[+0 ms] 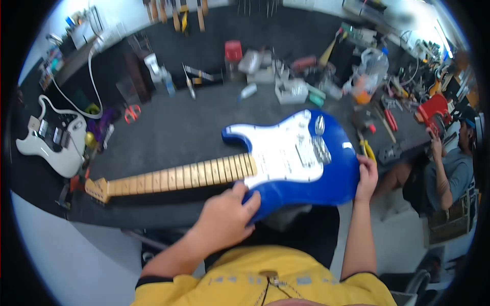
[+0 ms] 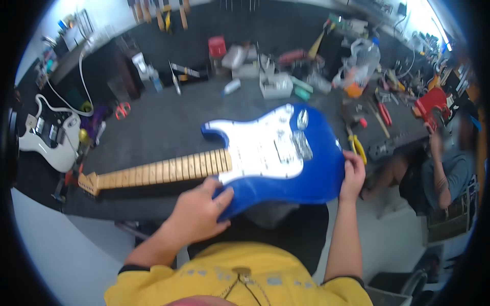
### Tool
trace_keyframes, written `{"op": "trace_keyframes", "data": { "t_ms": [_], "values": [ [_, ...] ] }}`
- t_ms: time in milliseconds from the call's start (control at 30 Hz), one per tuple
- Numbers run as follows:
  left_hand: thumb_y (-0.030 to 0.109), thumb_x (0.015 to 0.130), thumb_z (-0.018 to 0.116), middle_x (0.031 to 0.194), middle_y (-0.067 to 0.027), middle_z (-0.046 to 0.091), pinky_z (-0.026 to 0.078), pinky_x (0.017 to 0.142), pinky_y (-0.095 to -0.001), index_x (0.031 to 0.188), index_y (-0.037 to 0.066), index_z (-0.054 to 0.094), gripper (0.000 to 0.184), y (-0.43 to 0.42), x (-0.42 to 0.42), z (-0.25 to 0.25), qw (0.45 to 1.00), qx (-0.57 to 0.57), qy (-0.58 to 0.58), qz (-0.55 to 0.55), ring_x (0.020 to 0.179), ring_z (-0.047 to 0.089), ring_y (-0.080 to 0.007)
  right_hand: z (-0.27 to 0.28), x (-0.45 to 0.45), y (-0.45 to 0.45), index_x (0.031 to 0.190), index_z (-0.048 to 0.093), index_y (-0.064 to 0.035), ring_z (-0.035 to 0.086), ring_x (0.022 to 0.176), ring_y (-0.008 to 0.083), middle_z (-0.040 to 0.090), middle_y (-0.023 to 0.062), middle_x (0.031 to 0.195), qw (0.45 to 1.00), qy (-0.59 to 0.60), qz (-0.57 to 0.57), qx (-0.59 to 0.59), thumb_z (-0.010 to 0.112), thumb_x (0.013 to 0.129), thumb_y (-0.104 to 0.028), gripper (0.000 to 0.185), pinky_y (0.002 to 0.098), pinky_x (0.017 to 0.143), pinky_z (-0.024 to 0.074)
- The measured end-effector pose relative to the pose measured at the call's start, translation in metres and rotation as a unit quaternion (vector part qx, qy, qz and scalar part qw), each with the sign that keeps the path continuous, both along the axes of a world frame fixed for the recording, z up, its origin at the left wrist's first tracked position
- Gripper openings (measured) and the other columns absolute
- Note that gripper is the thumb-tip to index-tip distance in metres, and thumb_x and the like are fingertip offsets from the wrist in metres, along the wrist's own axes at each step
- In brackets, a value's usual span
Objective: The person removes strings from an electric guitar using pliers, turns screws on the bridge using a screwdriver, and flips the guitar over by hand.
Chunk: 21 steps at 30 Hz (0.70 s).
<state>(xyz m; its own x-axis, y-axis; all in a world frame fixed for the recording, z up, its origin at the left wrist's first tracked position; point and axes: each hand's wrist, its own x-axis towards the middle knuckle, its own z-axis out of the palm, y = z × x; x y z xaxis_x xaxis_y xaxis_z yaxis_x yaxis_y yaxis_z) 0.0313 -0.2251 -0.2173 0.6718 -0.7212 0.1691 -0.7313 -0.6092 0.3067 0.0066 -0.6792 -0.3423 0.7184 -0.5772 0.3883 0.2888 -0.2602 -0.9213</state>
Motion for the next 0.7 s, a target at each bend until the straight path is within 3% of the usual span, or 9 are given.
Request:
{"op": "trace_keyframes", "data": {
  "t_ms": [67, 100, 233, 267, 400, 533, 567, 700],
  "values": [
    [0.031, 0.08, 0.093, 0.125, -0.0177, 0.064, 0.063, 0.082, -0.0445, 0.137, 0.007, 0.068, 0.067, 0.002, 0.004, 0.012, 0.999, 0.042, 0.027, -0.016, 0.103, 0.073, -0.0385, -0.006, 0.004, -0.006, 0.124, 0.066, 0.0028, 0.066, 0.123, 0.0207, 0.071, 0.0129, 0.127, 1.0, -0.017, 0.005, -0.006, 0.053, 0.103, 0.0, 0.025, 0.0365, 0.115, 0.0465],
    [0.035, 0.087, 0.089, 0.125, -0.0188, 0.067, 0.062, 0.089, -0.0453, 0.136, 0.006, 0.069, 0.061, 0.005, 0.005, 0.027, 0.995, 0.079, 0.061, -0.018, 0.107, 0.073, -0.0395, -0.007, 0.004, -0.005, 0.123, 0.066, 0.0027, 0.066, 0.124, 0.0209, 0.071, 0.0131, 0.127, 1.0, -0.026, 0.008, 0.004, 0.053, 0.103, 0.0, 0.024, 0.0366, 0.116, 0.0463],
    [0.035, 0.091, 0.085, 0.118, -0.0178, 0.076, 0.057, 0.1, -0.0483, 0.129, 0.003, 0.074, 0.05, 0.018, 0.045, 0.064, 0.992, 0.028, 0.063, -0.11, 0.112, 0.072, -0.0391, -0.003, 0.008, -0.003, 0.119, 0.066, 0.0025, 0.065, 0.125, 0.0215, 0.07, 0.0137, 0.128, 0.998, -0.042, 0.02, 0.029, 0.054, 0.101, 0.003, 0.022, 0.037, 0.116, 0.0458],
    [0.033, 0.091, 0.084, 0.117, -0.0174, 0.076, 0.058, 0.098, -0.0481, 0.126, 0.003, 0.075, 0.047, 0.016, 0.056, 0.066, 0.994, -0.028, 0.018, -0.104, 0.112, 0.072, -0.0394, -0.002, 0.005, -0.002, 0.118, 0.065, 0.0024, 0.065, 0.125, 0.0216, 0.07, 0.0138, 0.129, 0.999, -0.037, 0.025, 0.032, 0.054, 0.101, 0.003, 0.021, 0.037, 0.116, 0.0457],
    [0.03, 0.09, 0.084, 0.116, -0.0151, 0.076, 0.059, 0.096, -0.0468, 0.121, 0.003, 0.077, 0.042, 0.001, 0.103, 0.04, 0.999, -0.012, -0.003, -0.047, 0.109, 0.072, -0.0371, 0.002, 0.002, 0.002, 0.118, 0.065, 0.0026, 0.065, 0.124, 0.0215, 0.07, 0.0136, 0.129, 1.0, -0.019, 0.011, 0.022, 0.055, 0.101, 0.003, 0.02, 0.0362, 0.116, 0.0457],
    [0.03, 0.09, 0.084, 0.115, -0.0125, 0.075, 0.059, 0.094, -0.0445, 0.118, 0.004, 0.079, 0.039, -0.01, 0.107, 0.016, 0.997, 0.003, -0.041, -0.057, 0.106, 0.072, -0.0332, 0.02, 0.002, 0.004, 0.116, 0.068, -0.0003, 0.065, 0.107, 0.0149, 0.072, 0.0082, 0.115, 0.999, 0.052, -0.016, 0.006, 0.058, 0.102, -0.002, 0.017, 0.0301, 0.101, 0.05],
    [0.031, 0.089, 0.084, 0.116, -0.0117, 0.075, 0.06, 0.093, -0.0432, 0.118, 0.004, 0.079, 0.039, -0.01, 0.105, 0.013, 0.997, 0.002, -0.057, -0.056, 0.105, 0.071, -0.0315, 0.02, 0.011, -0.005, 0.111, 0.068, -0.0016, 0.062, 0.092, 0.0113, 0.069, 0.0044, 0.106, 0.999, 0.04, -0.024, 0.019, 0.061, 0.103, -0.005, 0.011, 0.027, 0.086, 0.0495],
    [0.035, 0.09, 0.084, 0.116, -0.0119, 0.075, 0.06, 0.092, -0.0422, 0.117, 0.003, 0.08, 0.041, -0.009, 0.107, 0.008, 0.997, -0.019, -0.051, -0.046, 0.105, 0.07, -0.0313, 0.098, 0.07, 0.0, 0.103, 0.067, -0.0023, 0.06, 0.089, 0.0089, 0.065, 0.0, 0.095, 0.987, 0.017, -0.027, -0.158, 0.066, 0.104, -0.011, 0.009, 0.0271, 0.083, 0.049]
  ]
}}
